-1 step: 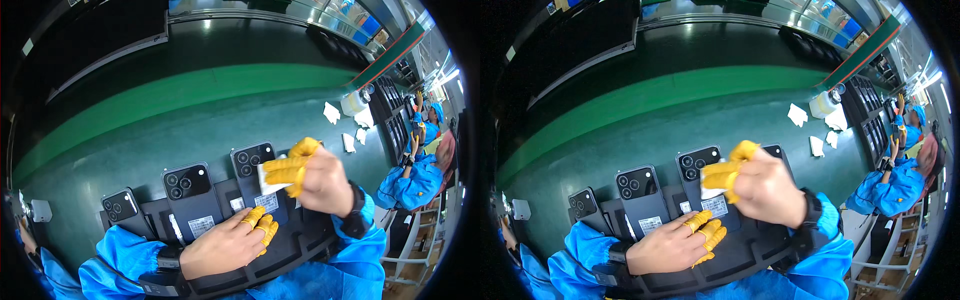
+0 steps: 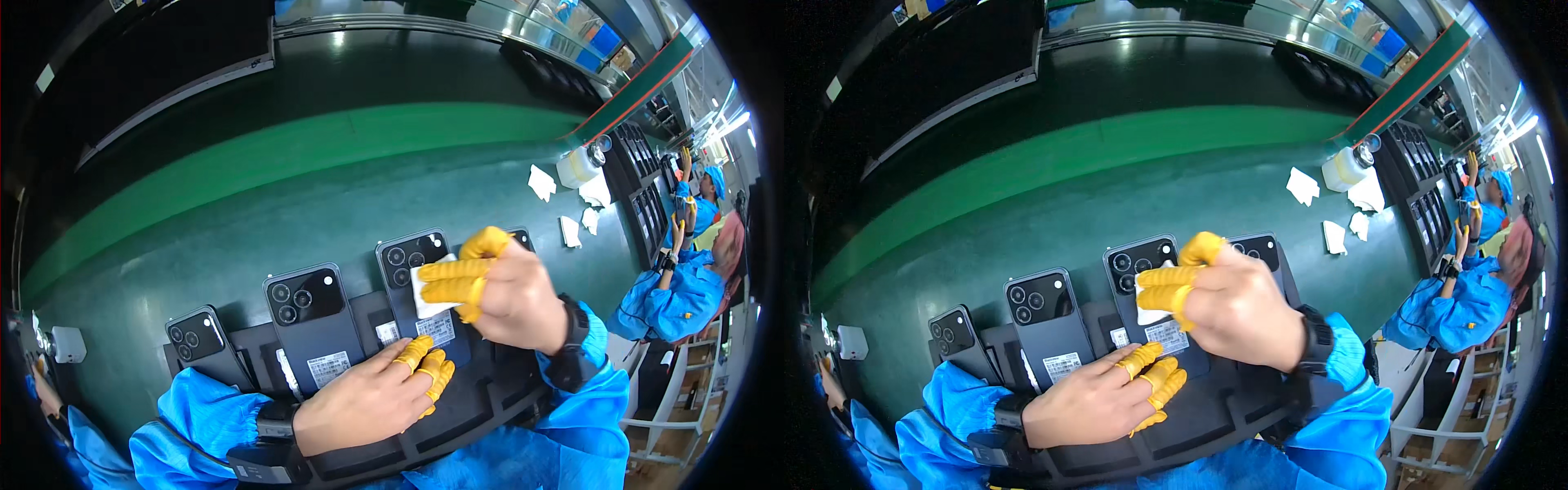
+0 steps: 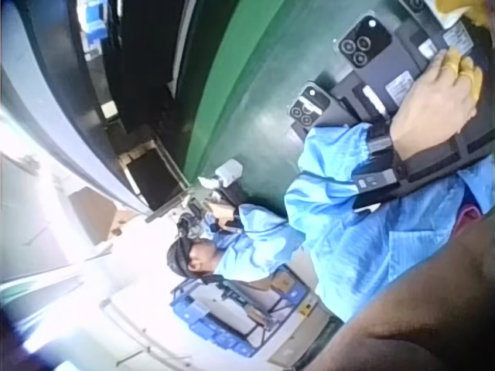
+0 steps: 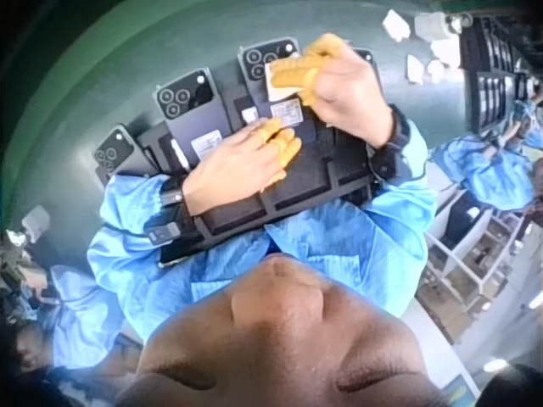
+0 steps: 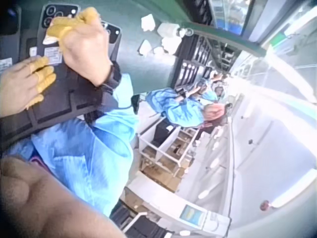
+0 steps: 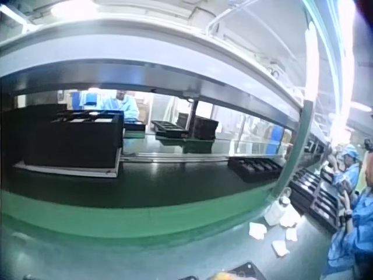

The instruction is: Clean and inspect camera modules on smartphones at an assembly line.

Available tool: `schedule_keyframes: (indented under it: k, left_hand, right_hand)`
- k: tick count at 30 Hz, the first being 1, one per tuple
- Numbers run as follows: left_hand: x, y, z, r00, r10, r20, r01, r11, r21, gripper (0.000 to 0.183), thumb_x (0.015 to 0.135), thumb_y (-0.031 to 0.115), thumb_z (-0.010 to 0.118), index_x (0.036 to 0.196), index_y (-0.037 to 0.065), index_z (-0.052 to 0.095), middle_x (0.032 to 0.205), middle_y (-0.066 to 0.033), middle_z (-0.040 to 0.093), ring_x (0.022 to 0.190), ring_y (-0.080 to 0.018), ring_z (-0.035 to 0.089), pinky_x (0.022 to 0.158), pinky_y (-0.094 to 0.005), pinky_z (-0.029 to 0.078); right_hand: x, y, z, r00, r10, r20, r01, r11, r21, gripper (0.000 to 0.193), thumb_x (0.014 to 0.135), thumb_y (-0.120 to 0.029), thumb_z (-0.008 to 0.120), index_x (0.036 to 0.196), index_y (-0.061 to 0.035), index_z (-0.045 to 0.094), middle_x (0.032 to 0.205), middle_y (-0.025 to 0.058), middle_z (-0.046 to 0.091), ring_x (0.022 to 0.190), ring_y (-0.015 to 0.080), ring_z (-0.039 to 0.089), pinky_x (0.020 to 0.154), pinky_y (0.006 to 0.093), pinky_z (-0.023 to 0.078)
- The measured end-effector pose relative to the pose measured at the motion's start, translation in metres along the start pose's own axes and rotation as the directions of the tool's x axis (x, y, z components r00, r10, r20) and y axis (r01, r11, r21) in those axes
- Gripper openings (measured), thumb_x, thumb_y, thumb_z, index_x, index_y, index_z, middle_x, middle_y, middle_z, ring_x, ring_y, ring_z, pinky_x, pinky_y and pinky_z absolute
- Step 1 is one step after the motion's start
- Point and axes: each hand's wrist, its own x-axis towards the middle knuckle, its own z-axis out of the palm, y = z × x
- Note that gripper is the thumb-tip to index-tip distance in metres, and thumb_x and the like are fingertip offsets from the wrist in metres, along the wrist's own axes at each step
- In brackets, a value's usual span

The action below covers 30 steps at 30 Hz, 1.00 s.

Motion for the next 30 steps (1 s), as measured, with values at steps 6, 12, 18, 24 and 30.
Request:
schedule_keyframes:
  k: [6, 12, 18, 24, 30]
  left_hand:
    - [0.001, 0.002, -0.002, 1.000, -0.022, -0.007, 0.022, 1.000, 0.019, 0.051, 0.085, 0.038, 0.067, 0.126, 0.008, 0.064, 0.124, -0.0059, 0.063, 0.119, -0.0242, 0.057, 0.109, -0.0373, 0.045]
    - [0.000, 0.004, -0.003, 1.000, 0.010, -0.023, -0.010, 1.000, 0.005, 0.051, 0.084, 0.037, 0.068, 0.126, 0.008, 0.063, 0.123, -0.0060, 0.063, 0.119, -0.0240, 0.058, 0.109, -0.0369, 0.046]
    - [-0.004, 0.006, -0.005, 1.000, -0.024, -0.020, 0.024, 1.000, 0.006, 0.050, 0.084, 0.036, 0.068, 0.125, 0.006, 0.064, 0.122, -0.0057, 0.064, 0.117, -0.0242, 0.059, 0.108, -0.0379, 0.047]
    - [-0.005, 0.006, -0.003, 0.999, 0.000, -0.054, -0.001, 1.000, -0.005, 0.046, 0.085, 0.034, 0.066, 0.121, 0.006, 0.064, 0.115, -0.0041, 0.064, 0.115, -0.0238, 0.060, 0.109, -0.0383, 0.047]
    - [-0.006, 0.007, 0.000, 0.994, 0.025, -0.107, -0.032, 0.997, -0.065, 0.028, 0.088, 0.022, 0.060, 0.105, 0.002, 0.068, 0.098, -0.0050, 0.060, 0.104, -0.0244, 0.061, 0.108, -0.0420, 0.046]
  right_hand:
    - [-0.023, 0.002, -0.029, 0.985, 0.152, 0.087, -0.121, 0.950, -0.287, 0.015, 0.054, -0.005, 0.069, 0.068, -0.0061, 0.069, 0.067, 0.0030, 0.062, 0.065, 0.0257, 0.060, 0.063, 0.0360, 0.052]
    - [-0.009, -0.016, -0.005, 1.000, 0.012, -0.005, -0.012, 0.999, -0.051, 0.015, 0.057, -0.002, 0.069, 0.072, -0.0058, 0.069, 0.072, 0.0056, 0.065, 0.078, 0.0289, 0.065, 0.068, 0.0365, 0.055]
    - [-0.023, -0.007, -0.037, 0.971, 0.231, 0.060, -0.211, 0.948, -0.238, 0.026, 0.056, 0.002, 0.069, 0.081, -0.0053, 0.073, 0.069, 0.0059, 0.063, 0.068, 0.0286, 0.061, 0.073, 0.0405, 0.053]
    - [0.008, -0.023, -0.008, 0.998, 0.045, 0.035, -0.046, 0.999, 0.006, 0.042, 0.060, 0.004, 0.071, 0.101, -0.0048, 0.076, 0.084, 0.0057, 0.071, 0.078, 0.0306, 0.063, 0.074, 0.0375, 0.054]
    - [0.021, -0.019, 0.007, 0.986, 0.056, 0.158, -0.057, 0.998, 0.000, 0.034, 0.063, 0.002, 0.071, 0.096, -0.0063, 0.076, 0.081, 0.0074, 0.069, 0.072, 0.0292, 0.062, 0.076, 0.0389, 0.051]
